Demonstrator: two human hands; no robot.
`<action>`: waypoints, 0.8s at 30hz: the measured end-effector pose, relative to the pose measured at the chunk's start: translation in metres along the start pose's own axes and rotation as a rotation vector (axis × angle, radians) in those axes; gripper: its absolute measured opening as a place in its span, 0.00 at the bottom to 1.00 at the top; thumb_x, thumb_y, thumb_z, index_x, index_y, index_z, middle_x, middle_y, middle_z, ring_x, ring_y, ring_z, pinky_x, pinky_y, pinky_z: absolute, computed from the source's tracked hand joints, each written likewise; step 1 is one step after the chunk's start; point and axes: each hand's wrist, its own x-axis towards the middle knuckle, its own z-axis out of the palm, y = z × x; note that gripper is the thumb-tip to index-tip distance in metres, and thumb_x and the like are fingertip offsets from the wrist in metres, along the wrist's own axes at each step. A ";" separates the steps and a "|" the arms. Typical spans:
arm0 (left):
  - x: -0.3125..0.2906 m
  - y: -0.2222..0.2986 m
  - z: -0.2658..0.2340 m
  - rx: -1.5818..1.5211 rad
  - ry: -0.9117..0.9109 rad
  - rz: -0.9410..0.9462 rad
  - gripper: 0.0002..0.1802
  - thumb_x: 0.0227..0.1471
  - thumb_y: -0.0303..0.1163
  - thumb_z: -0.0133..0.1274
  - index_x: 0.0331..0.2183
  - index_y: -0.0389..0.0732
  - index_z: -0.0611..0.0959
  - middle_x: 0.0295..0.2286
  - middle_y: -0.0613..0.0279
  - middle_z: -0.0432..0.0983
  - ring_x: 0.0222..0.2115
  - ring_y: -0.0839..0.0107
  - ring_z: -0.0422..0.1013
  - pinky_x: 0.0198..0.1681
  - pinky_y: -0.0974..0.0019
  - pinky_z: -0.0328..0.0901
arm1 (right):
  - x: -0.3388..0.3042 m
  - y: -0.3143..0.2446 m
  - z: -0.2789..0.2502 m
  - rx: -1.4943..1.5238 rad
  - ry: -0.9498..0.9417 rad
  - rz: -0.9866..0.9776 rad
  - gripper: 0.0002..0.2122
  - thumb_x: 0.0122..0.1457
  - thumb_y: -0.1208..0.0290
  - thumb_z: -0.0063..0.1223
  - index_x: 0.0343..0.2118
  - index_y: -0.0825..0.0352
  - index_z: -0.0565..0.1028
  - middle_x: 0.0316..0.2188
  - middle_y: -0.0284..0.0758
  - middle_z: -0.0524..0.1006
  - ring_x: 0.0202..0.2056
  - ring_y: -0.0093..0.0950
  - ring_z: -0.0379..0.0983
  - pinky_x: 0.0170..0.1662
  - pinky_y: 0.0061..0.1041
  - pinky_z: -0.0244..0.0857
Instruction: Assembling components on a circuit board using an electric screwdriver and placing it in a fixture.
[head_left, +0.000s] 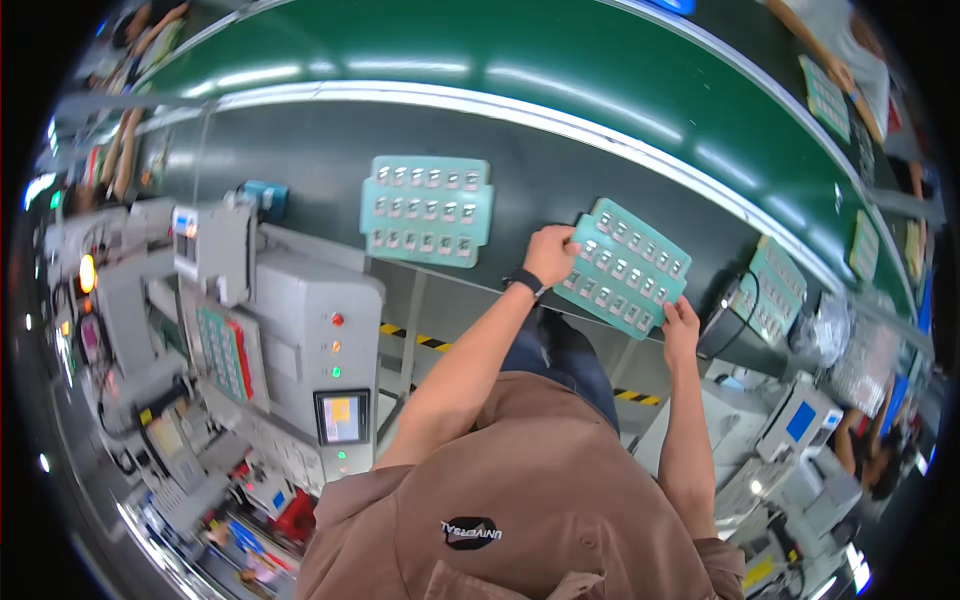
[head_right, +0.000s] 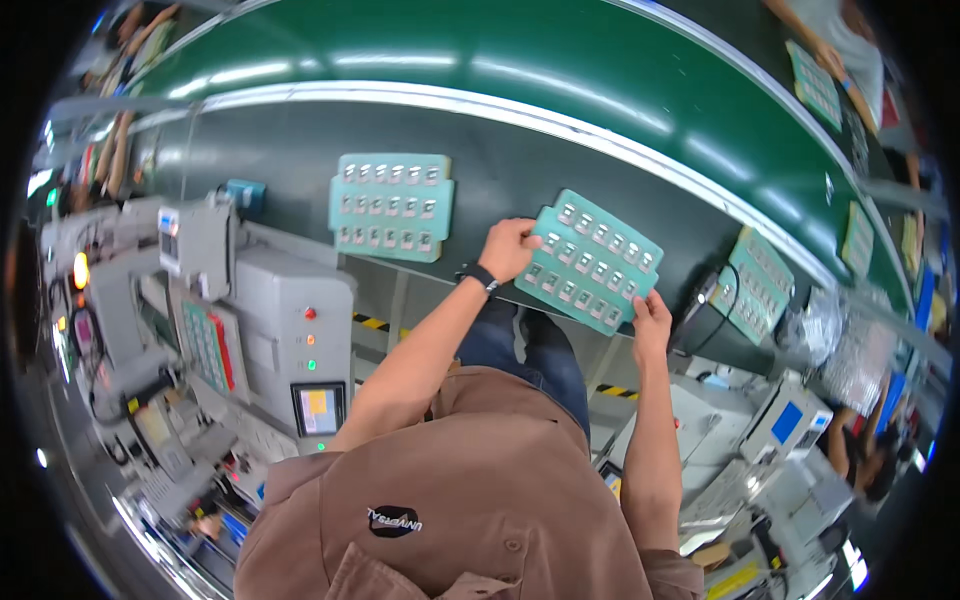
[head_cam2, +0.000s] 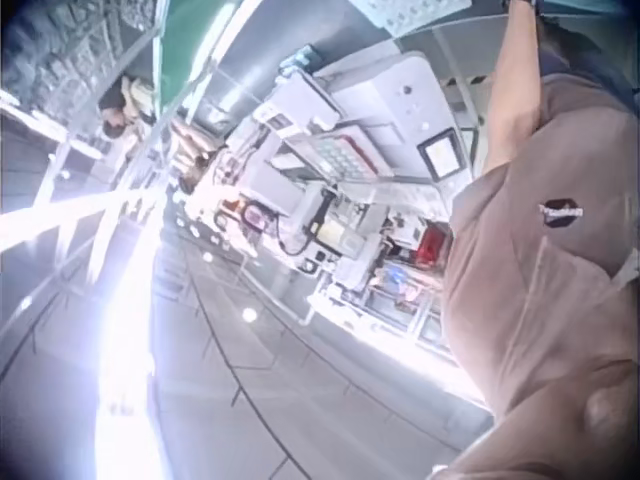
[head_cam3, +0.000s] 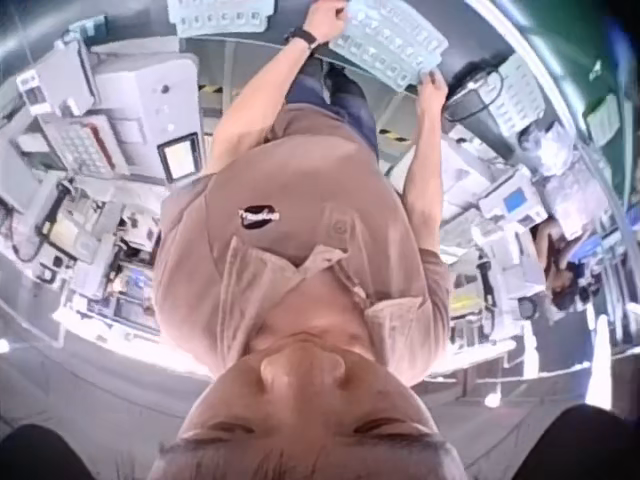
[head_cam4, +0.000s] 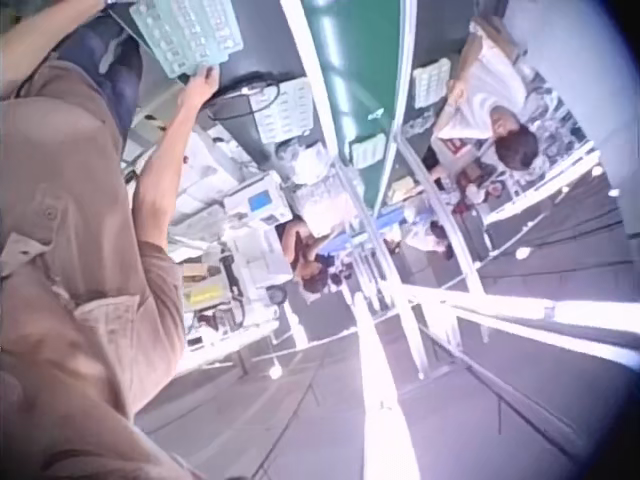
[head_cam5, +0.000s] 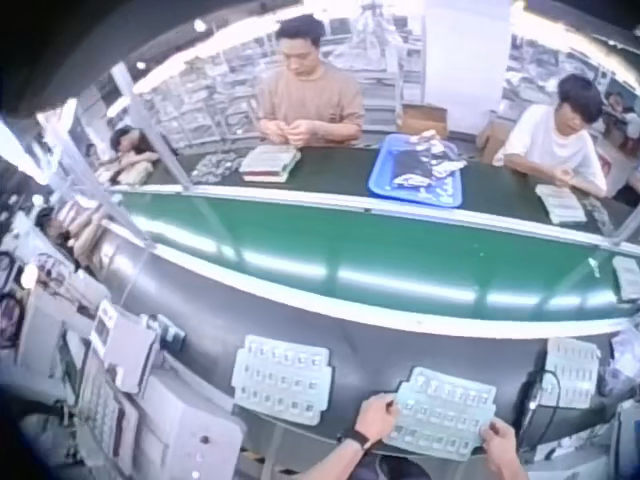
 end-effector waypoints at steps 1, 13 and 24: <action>-0.006 -0.003 -0.005 0.011 0.031 -0.002 0.04 0.41 0.25 0.55 0.25 0.37 0.80 0.23 0.46 0.74 0.26 0.46 0.71 0.29 0.53 0.66 | 0.001 -0.002 -0.005 -0.155 -0.049 0.019 0.14 0.61 0.76 0.48 0.50 0.69 0.72 0.36 0.27 0.75 0.32 0.15 0.67 0.33 0.16 0.59; -0.239 0.012 -0.067 -0.191 0.548 -0.131 0.11 0.49 0.26 0.53 0.37 0.36 0.80 0.23 0.49 0.72 0.22 0.64 0.68 0.30 0.63 0.64 | -0.071 -0.039 0.054 -0.363 -0.698 -0.119 0.14 0.61 0.81 0.42 0.50 0.75 0.70 0.40 0.35 0.76 0.38 0.21 0.72 0.44 0.20 0.65; -0.492 -0.008 -0.133 -0.377 1.277 -0.314 0.13 0.53 0.28 0.52 0.40 0.33 0.80 0.27 0.58 0.75 0.27 0.71 0.70 0.33 0.68 0.65 | -0.273 -0.015 0.275 -0.768 -1.285 -0.351 0.13 0.57 0.82 0.46 0.45 0.76 0.73 0.35 0.34 0.77 0.37 0.19 0.69 0.44 0.20 0.63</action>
